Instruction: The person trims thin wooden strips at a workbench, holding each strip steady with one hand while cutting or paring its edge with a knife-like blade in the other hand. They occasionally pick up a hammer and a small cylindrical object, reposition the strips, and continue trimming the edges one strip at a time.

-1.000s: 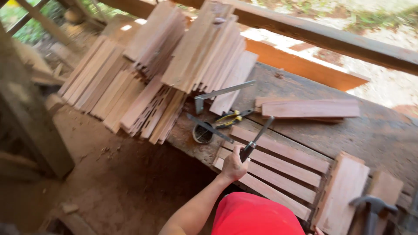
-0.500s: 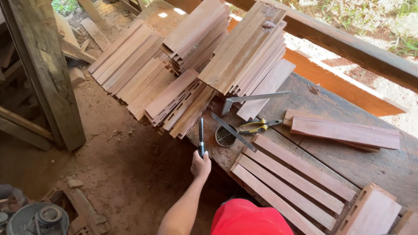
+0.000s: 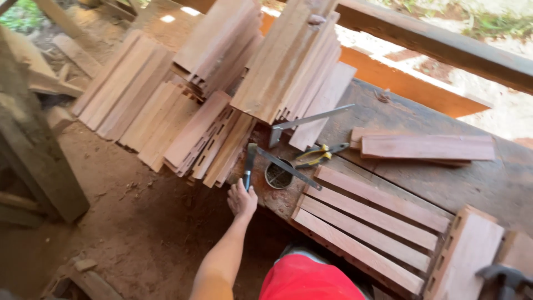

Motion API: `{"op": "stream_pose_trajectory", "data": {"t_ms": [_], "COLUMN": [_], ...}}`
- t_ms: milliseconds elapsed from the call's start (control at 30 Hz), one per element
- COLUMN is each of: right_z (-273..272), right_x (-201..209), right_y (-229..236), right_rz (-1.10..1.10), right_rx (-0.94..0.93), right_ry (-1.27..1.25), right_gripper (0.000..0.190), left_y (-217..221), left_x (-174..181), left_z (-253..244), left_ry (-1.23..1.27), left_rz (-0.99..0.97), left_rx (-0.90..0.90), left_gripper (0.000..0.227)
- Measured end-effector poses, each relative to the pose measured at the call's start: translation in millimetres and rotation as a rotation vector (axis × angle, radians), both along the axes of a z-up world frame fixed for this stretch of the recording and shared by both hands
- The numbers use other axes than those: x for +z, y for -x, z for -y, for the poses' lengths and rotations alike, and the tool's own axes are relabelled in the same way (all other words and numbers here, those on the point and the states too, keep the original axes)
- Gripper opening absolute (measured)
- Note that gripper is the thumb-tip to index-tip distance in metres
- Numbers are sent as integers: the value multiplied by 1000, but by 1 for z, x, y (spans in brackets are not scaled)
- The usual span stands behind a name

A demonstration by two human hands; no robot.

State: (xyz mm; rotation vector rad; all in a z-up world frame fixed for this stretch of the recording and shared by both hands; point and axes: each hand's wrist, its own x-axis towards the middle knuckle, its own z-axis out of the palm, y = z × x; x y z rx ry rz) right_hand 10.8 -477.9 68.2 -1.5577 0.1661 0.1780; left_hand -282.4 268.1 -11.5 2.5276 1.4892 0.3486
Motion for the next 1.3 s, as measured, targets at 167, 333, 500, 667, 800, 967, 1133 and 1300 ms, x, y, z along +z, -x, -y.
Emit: {"op": "stream_pose_trajectory", "data": {"t_ms": [167, 333, 500, 667, 800, 967, 1133, 1300], "right_z": [-115, -172, -153, -149, -131, -111, -113, -145], "right_x": [-77, 28, 19, 53, 22, -28, -26, 35], "right_y": [341, 343, 383, 413, 461, 513, 507, 426], "right_rz": [-63, -456, -503, -808, -761, -655, -711, -785], "right_rx": [269, 188, 112, 163, 146, 102, 78, -17], "right_ry": [1018, 942, 858, 781, 777, 780, 780, 713], "right_gripper": [47, 48, 49, 52, 53, 53, 53, 64], "left_y": [-15, -16, -19, -39, -51, -54, -60, -63], "left_x": [90, 124, 132, 88, 75, 72, 74, 67], "left_z": [28, 114, 206, 271, 282, 283, 277, 271], "left_ry": [-219, -160, 4, 17, -25, 0, -9, 28], "left_rz": [144, 290, 215, 126, -12, -52, -5, 49], "left_rx": [-200, -702, -1166, -1443, -1461, -1422, -1431, -1464], "left_gripper": [44, 36, 32, 53, 54, 63, 59, 57]}}
